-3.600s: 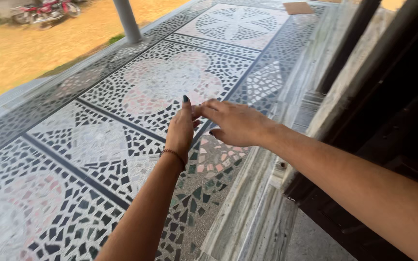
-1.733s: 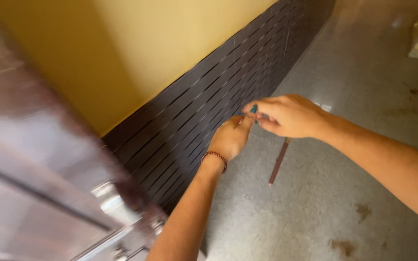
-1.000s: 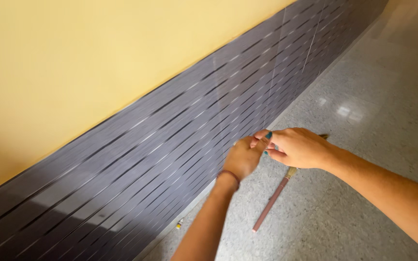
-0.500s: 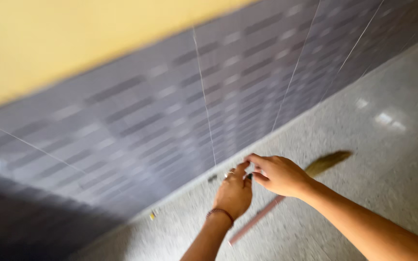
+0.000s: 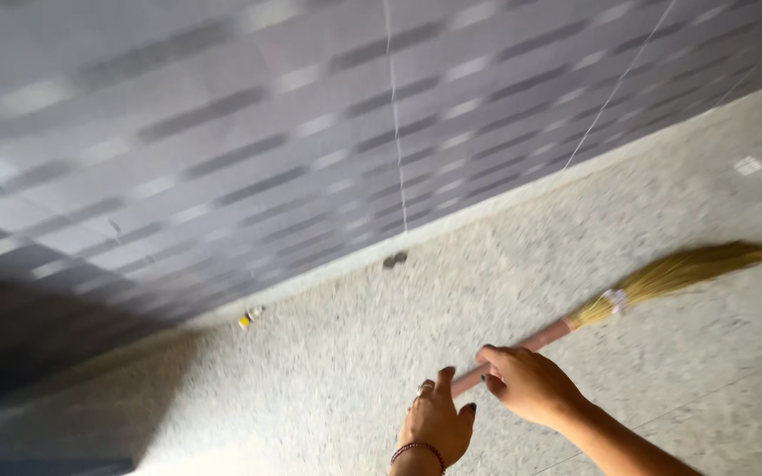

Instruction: The person sweeps a tiled floor using a broom, moving debris and a plastic wrapper toward a corner. The person sweeps around a staircase and under a shelf containing electronic equipment.

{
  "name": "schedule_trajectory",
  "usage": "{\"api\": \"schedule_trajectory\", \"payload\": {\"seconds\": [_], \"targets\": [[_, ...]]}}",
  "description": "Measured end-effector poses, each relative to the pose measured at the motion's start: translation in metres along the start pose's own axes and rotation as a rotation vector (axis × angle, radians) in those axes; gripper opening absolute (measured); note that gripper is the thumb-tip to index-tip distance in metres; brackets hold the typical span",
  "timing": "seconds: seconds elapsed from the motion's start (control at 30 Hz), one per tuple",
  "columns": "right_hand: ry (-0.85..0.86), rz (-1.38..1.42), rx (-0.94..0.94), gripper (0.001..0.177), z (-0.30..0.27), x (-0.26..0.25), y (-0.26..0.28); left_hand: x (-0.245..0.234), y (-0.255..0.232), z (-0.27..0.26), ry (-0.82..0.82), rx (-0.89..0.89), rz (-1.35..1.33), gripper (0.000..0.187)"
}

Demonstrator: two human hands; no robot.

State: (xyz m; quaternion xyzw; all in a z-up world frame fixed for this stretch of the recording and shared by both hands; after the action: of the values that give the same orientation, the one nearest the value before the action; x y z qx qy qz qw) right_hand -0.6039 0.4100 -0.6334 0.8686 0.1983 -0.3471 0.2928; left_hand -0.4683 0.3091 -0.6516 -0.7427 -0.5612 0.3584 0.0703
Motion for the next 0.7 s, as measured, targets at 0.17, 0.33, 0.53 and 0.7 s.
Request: {"api": "schedule_trajectory", "payload": {"seconds": [0.17,0.33,0.53,0.7], "targets": [[0.173,-0.122,0.043,0.033,0.061,0.11,-0.046,0.054,0.078,0.067,0.001,-0.13,0.007,0.066],[0.227,-0.251,-0.005,0.052,0.113,0.174,-0.057,0.085,0.131,0.12,-0.017,-0.14,-0.007,0.061],[0.275,-0.285,0.045,0.07,0.154,0.239,-0.074,0.117,0.179,0.154,0.035,-0.187,-0.046,0.059],[0.279,-0.263,0.105,0.072,0.181,0.286,-0.104,0.143,0.202,0.164,0.066,-0.214,-0.03,0.064]]}}
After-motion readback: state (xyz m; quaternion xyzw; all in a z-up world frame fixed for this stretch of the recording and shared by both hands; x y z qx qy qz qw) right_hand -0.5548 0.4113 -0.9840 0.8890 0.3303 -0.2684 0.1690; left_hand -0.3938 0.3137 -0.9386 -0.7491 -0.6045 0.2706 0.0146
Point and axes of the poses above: each hand's wrist, its own z-axis towards the middle knuckle, its own x-axis out of the palm, y = z × x, the point moved 2 cm from there along z, towards the middle knuckle
